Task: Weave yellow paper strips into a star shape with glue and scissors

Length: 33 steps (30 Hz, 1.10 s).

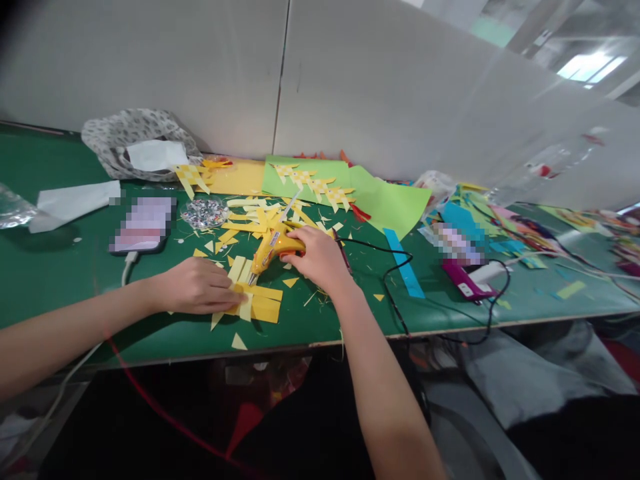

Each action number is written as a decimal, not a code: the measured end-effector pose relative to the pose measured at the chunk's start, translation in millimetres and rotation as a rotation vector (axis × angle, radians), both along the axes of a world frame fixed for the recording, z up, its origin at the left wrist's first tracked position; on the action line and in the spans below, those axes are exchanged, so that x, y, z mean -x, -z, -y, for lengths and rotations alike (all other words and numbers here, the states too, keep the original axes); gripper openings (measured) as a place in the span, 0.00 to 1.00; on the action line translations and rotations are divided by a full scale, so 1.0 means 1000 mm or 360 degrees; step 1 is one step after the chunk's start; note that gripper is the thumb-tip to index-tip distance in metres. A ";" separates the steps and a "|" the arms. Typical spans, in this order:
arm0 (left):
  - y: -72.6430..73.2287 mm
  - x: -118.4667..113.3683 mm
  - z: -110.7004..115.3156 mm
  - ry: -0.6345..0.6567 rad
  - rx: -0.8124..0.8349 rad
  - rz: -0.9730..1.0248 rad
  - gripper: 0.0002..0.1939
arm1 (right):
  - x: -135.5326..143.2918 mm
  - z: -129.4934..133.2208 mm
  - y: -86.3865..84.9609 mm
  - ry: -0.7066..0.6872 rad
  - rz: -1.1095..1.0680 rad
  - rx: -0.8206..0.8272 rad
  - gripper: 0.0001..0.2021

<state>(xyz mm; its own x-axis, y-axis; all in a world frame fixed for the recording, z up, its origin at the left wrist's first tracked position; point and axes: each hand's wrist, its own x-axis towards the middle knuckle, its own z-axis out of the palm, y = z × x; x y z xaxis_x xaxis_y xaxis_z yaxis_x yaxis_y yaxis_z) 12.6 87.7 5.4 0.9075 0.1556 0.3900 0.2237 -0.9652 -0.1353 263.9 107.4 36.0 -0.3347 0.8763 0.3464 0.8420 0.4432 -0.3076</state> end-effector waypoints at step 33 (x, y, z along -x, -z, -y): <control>0.002 0.000 0.000 -0.0034 0.0076 -0.0031 0.13 | 0.002 -0.002 0.002 0.0047 0.0149 -0.0070 0.18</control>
<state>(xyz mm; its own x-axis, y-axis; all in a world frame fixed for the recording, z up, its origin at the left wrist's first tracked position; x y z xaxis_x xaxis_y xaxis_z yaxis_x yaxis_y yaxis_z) 12.7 87.4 3.7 0.9111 0.1932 0.3641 0.2423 -0.9657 -0.0940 261.8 108.9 33.7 -0.3415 0.8710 0.3530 0.8791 0.4289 -0.2078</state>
